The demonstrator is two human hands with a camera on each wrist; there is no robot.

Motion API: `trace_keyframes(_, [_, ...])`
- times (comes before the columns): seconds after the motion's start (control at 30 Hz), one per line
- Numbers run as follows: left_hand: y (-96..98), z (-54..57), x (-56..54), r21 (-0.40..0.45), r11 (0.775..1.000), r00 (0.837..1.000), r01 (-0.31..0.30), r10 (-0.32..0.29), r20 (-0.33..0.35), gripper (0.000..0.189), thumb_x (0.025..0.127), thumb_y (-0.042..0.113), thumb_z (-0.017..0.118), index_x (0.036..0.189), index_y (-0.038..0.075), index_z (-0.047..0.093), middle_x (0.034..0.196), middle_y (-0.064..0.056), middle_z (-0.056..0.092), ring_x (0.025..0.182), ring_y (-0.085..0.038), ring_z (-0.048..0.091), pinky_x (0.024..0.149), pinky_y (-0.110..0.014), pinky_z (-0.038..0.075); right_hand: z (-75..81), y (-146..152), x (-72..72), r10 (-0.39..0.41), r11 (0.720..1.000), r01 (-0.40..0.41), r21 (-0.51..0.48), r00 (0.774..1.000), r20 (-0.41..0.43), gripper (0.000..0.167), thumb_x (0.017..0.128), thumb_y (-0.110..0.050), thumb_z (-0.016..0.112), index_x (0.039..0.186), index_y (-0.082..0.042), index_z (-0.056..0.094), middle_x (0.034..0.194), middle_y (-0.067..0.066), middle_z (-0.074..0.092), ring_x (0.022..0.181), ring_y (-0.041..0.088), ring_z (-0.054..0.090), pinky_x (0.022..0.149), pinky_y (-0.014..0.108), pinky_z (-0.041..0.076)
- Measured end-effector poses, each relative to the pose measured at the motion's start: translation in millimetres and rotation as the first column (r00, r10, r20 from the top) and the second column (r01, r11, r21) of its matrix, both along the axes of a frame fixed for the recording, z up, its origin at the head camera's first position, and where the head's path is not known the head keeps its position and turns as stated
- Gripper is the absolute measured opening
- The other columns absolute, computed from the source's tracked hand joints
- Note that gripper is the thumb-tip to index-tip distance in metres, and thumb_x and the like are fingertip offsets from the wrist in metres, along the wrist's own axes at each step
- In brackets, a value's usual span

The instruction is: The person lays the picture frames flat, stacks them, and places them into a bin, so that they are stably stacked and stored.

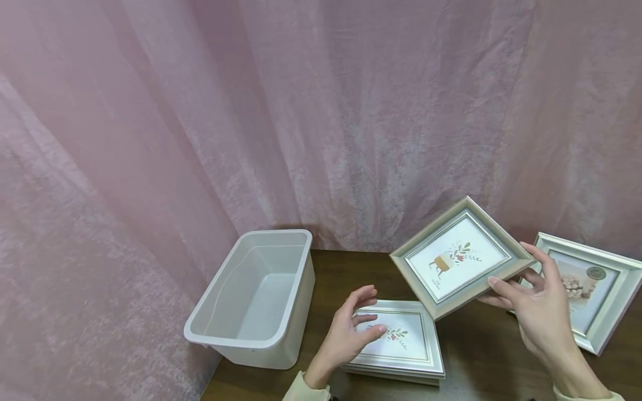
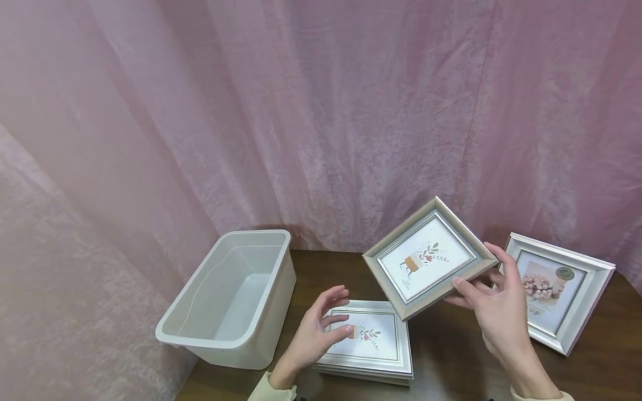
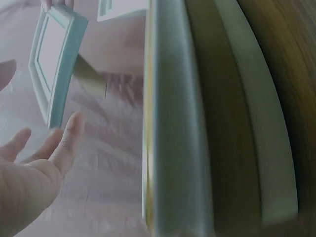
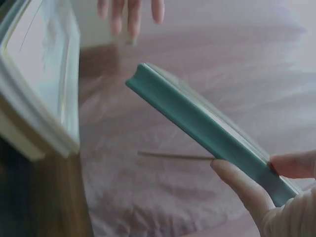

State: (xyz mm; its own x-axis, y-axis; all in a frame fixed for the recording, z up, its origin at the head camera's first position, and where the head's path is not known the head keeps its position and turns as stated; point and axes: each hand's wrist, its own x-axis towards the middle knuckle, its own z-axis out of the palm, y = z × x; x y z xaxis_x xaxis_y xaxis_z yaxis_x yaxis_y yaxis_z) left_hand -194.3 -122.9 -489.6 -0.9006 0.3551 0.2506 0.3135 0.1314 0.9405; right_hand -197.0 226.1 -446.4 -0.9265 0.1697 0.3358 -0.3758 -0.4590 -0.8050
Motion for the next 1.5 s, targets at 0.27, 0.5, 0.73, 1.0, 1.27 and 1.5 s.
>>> trace_keyframes(0.27, [28.7, 6.1, -5.0, 0.269, 0.962, 0.986, -0.035, -0.011, 0.167, 0.079, 0.102, 0.010, 0.072, 0.168, 0.012, 0.029, 0.163, -0.026, 0.048, 0.143, -0.038, 0.060, 0.106, -0.029, 0.060, 1.2, -21.4, 24.5, -0.039, 0.997, 0.040, -0.065, 0.999, 0.021, 0.087, 0.091, 0.033, 0.058, 0.158, -0.017, 0.033, 0.136, 0.006, 0.062, 0.108, 0.017, 0.080, 0.072, 0.046, 0.068])
trace_keyframes(0.5, [47.5, 9.5, -11.0, 0.525, 0.845, 0.950, -0.099, -0.076, 0.302, 0.081, 0.103, 0.018, 0.065, 0.170, 0.017, 0.020, 0.158, -0.017, 0.049, 0.132, -0.017, 0.065, 0.110, -0.029, 0.056, -4.7, -42.5, 47.2, -0.040, 0.990, 0.052, -0.128, 0.995, 0.094, 0.086, 0.093, 0.032, 0.055, 0.158, -0.021, 0.033, 0.136, 0.004, 0.065, 0.105, 0.020, 0.082, 0.071, 0.047, 0.069])
trace_keyframes(0.73, [54.9, 10.2, -7.8, 0.626, 0.779, 0.918, -0.044, -0.215, 0.333, 0.065, 0.103, 0.033, 0.051, 0.162, 0.023, 0.029, 0.148, 0.008, 0.061, 0.135, -0.008, 0.062, 0.115, -0.026, 0.050, -7.2, -54.5, 61.2, -0.012, 0.988, 0.032, -0.154, 0.992, 0.127, 0.088, 0.094, 0.032, 0.053, 0.157, -0.025, 0.032, 0.135, 0.003, 0.065, 0.105, 0.022, 0.082, 0.072, 0.049, 0.069])
trace_keyframes(1.0, [54.8, 6.8, -8.2, 0.676, 0.737, 0.919, -0.030, -0.246, 0.310, 0.050, 0.102, 0.027, 0.052, 0.151, 0.023, 0.042, 0.142, 0.011, 0.067, 0.135, -0.008, 0.064, 0.116, -0.028, 0.052, -10.5, -56.8, 66.4, -0.002, 0.977, 0.013, -0.213, 0.999, 0.049, 0.089, 0.091, 0.037, 0.048, 0.159, -0.020, 0.035, 0.133, 0.008, 0.069, 0.103, 0.027, 0.083, 0.071, 0.053, 0.068])
trace_keyframes(1.27, [52.8, 6.6, -9.2, 0.649, 0.760, 0.946, -0.033, -0.185, 0.265, 0.061, 0.100, 0.015, 0.056, 0.157, 0.007, 0.034, 0.147, -0.001, 0.059, 0.135, -0.012, 0.064, 0.115, -0.029, 0.055, -12.3, -55.9, 66.1, -0.010, 0.971, 0.022, -0.239, 0.999, 0.053, 0.089, 0.091, 0.037, 0.048, 0.159, -0.019, 0.036, 0.131, 0.009, 0.069, 0.102, 0.027, 0.083, 0.070, 0.053, 0.068])
trace_keyframes(1.5, [51.2, 5.6, -8.8, 0.639, 0.768, 0.961, -0.048, -0.139, 0.240, 0.074, 0.099, 0.011, 0.063, 0.162, 0.005, 0.025, 0.146, -0.006, 0.061, 0.131, -0.013, 0.067, 0.108, -0.027, 0.059, -12.5, -54.8, 65.5, -0.010, 0.967, 0.029, -0.252, 0.997, 0.077, 0.088, 0.091, 0.037, 0.049, 0.157, -0.020, 0.036, 0.129, 0.008, 0.070, 0.101, 0.027, 0.083, 0.070, 0.052, 0.068])
